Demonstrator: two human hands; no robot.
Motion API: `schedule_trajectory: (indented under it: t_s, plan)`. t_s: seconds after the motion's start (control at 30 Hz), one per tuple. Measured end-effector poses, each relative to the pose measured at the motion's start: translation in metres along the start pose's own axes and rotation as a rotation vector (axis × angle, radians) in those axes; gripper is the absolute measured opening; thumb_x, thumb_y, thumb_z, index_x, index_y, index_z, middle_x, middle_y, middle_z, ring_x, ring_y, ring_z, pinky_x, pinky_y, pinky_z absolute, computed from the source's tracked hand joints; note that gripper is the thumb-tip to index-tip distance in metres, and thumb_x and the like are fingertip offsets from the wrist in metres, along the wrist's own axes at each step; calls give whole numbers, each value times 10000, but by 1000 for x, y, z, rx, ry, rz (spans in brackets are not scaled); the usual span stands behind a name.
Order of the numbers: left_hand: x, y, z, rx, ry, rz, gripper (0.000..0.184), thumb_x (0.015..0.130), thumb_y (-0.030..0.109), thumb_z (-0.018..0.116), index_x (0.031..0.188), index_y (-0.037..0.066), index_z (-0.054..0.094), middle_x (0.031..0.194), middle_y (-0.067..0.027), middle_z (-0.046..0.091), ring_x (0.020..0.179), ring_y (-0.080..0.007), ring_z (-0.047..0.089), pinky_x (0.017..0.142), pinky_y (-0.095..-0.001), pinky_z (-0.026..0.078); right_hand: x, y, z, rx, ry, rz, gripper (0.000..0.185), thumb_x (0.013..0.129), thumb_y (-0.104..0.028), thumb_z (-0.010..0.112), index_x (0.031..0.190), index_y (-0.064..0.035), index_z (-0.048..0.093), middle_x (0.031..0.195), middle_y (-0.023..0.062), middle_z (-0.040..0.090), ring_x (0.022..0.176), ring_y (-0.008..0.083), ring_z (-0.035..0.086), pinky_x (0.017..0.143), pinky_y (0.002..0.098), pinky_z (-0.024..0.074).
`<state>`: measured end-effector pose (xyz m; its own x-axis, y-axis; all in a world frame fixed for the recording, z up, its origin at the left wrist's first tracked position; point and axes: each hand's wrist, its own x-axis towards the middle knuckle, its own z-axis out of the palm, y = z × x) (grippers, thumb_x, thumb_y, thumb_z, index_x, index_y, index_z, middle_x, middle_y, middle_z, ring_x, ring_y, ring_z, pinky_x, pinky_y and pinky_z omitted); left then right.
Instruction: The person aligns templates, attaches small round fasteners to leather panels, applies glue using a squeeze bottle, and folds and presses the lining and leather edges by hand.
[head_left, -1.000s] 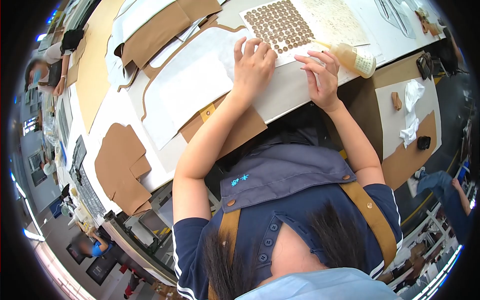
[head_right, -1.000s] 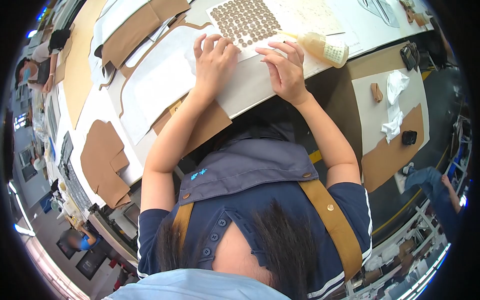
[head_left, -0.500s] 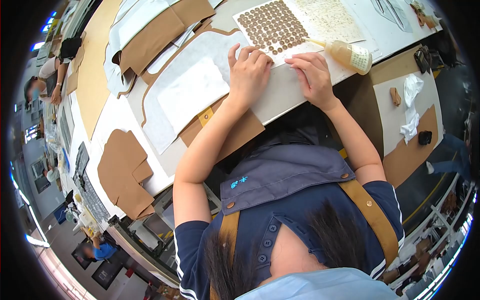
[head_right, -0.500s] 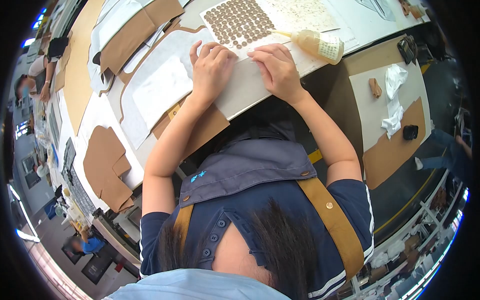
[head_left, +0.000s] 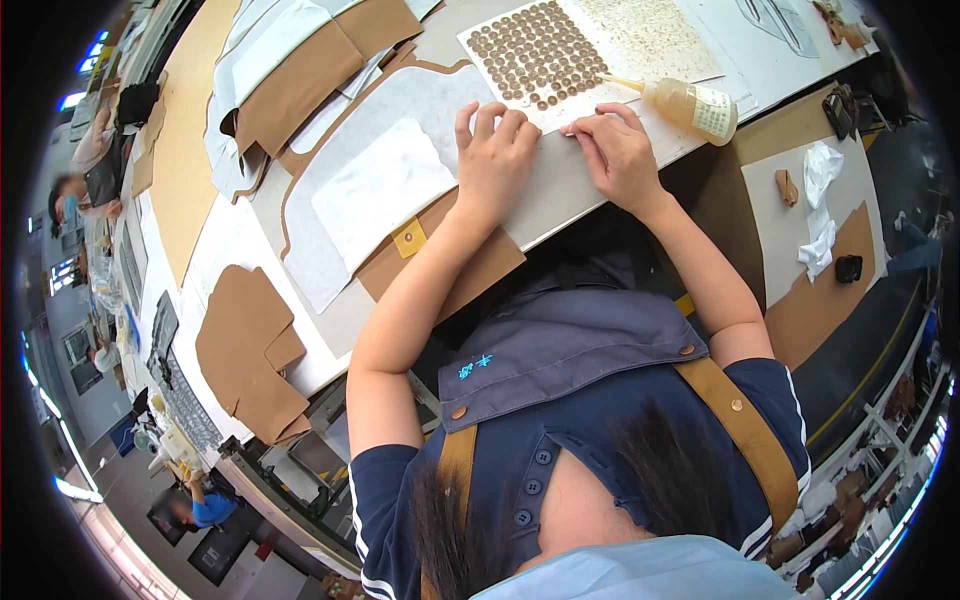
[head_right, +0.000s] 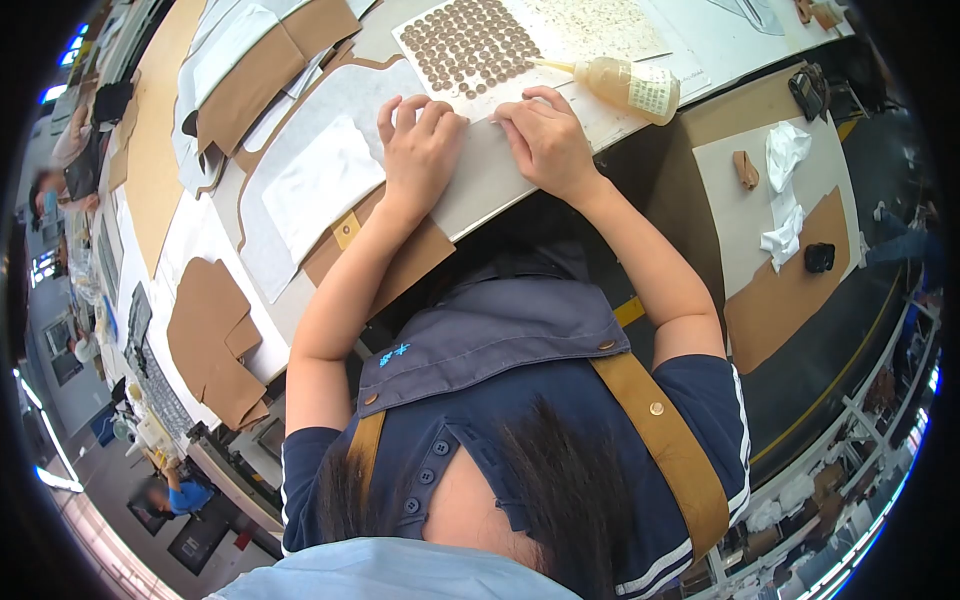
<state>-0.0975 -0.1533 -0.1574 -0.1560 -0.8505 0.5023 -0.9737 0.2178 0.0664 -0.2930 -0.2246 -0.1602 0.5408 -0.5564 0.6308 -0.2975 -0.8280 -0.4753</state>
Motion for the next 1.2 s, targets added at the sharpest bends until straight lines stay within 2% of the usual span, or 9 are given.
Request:
schedule_trajectory:
  t_s: [0.17, 0.27, 0.37, 0.47, 0.5, 0.57, 0.77, 0.9, 1.2]
  plan:
    - [-1, 17, -12, 279, -197, 176, 169, 822, 115, 612, 969, 106, 695, 1055, -15, 635, 1186, -220, 551, 1218, -500, 245, -3, 3, -1, 69, 21, -9, 108, 890, 40, 640, 964, -37, 658, 820, 80, 698, 760, 263, 685, 994, 435, 534]
    - [-5, 29, -19, 450, -213, 226, 215, 816, 119, 602, 1004, 62, 689, 1098, -42, 621, 1223, -231, 536, 1246, -510, 220, -6, 3, -2, 289, 167, 54, 114, 928, 55, 580, 992, -17, 642, 839, 86, 701, 774, 214, 694, 1011, 425, 548]
    - [3, 18, -32, 49, -223, -10, 166, 887, 134, 639, 1023, 87, 721, 1062, -42, 672, 1159, -253, 584, 1195, -511, 266, -15, 5, -5, 672, 200, 332, 128, 964, 59, 506, 1026, 5, 603, 829, 75, 661, 788, 143, 651, 1047, 446, 544]
    - [13, 8, -31, -238, -103, -201, 108, 925, 190, 696, 971, 116, 760, 968, -33, 727, 1057, -239, 631, 1088, -486, 324, -13, 12, -11, 922, 216, 387, 139, 976, 64, 455, 1050, 16, 563, 825, 55, 605, 793, 103, 597, 1065, 486, 535]
    - [17, 10, -31, -298, -79, -224, 107, 920, 197, 707, 956, 116, 767, 952, -30, 731, 1049, -234, 633, 1069, -478, 330, -12, 11, -11, 907, 210, 394, 153, 970, 82, 437, 1049, 13, 548, 817, 45, 570, 782, 104, 572, 1073, 523, 524]
    - [21, 18, -23, -427, -67, -273, 130, 898, 239, 741, 907, 116, 782, 909, -17, 740, 1029, -229, 633, 1006, -440, 340, -11, 6, -8, 864, 195, 362, 144, 962, 80, 452, 1040, 16, 556, 830, 55, 591, 784, 109, 593, 1060, 493, 535]
    - [28, 27, 1, -608, -64, -393, 126, 846, 240, 782, 811, 122, 757, 835, -5, 738, 922, -221, 626, 884, -409, 352, -18, 7, -7, 591, 102, 213, 110, 931, 62, 515, 1000, 27, 593, 849, 88, 643, 771, 138, 658, 988, 413, 573]
    - [29, 28, 6, -629, -56, -396, 107, 843, 233, 779, 825, 129, 760, 835, 4, 739, 914, -217, 623, 876, -400, 351, -18, 6, -6, 533, 90, 201, 109, 921, 57, 526, 989, 26, 605, 823, 91, 641, 755, 142, 662, 967, 412, 586]
    - [30, 27, 8, -671, -57, -428, 102, 848, 233, 773, 846, 131, 770, 828, 8, 738, 905, -216, 618, 874, -396, 357, -12, 14, -11, 953, 188, 373, 119, 964, 55, 478, 1036, 23, 566, 882, 63, 626, 808, 123, 628, 1080, 474, 523]
